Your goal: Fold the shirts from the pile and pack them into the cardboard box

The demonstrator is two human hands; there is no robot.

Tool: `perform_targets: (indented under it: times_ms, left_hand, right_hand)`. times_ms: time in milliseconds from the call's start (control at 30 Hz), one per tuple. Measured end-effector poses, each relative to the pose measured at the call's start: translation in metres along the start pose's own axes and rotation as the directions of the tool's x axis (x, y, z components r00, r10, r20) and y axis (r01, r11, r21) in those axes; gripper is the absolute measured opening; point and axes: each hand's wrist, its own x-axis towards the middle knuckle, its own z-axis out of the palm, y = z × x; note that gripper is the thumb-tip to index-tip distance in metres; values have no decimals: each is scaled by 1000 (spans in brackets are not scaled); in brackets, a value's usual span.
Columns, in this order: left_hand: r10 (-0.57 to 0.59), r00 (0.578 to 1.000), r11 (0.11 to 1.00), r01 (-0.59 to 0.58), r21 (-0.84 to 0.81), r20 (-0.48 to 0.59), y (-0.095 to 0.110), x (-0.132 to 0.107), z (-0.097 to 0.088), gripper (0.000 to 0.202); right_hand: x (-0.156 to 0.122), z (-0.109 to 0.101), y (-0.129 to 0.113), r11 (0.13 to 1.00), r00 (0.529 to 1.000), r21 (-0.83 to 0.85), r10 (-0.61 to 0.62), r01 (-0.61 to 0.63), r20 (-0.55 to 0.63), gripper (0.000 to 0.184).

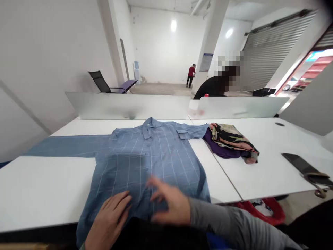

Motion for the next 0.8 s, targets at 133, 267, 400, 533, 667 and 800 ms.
perform_targets:
  times_ms: [133,267,400,533,667,800]
  left_hand:
    - [-16,994,1000,15,10,113,-4,2,-20,39]
    - [-129,987,992,128,10,96,-30,32,-50,48]
    - [-152,988,975,149,165,4,-88,110,-55,27]
    - [-48,999,924,37,380,21,-151,198,-24,26]
    - [-243,969,940,225,255,41,-206,242,13,45]
    - [-426,894,905,421,61,138,-251,250,31,52]
  right_hand:
    - [-3,-16,26,993,992,-59,-96,100,77,25]
    - [8,-85,93,943,957,-163,291,-289,-14,21]
    - [72,-127,147,887,941,-326,272,-326,-201,28]
    - [169,-112,178,808,936,-494,194,-322,-294,41]
    - [259,-86,190,743,897,-532,212,-406,-389,46]
    - [316,-65,193,634,857,-577,371,-515,-357,48]
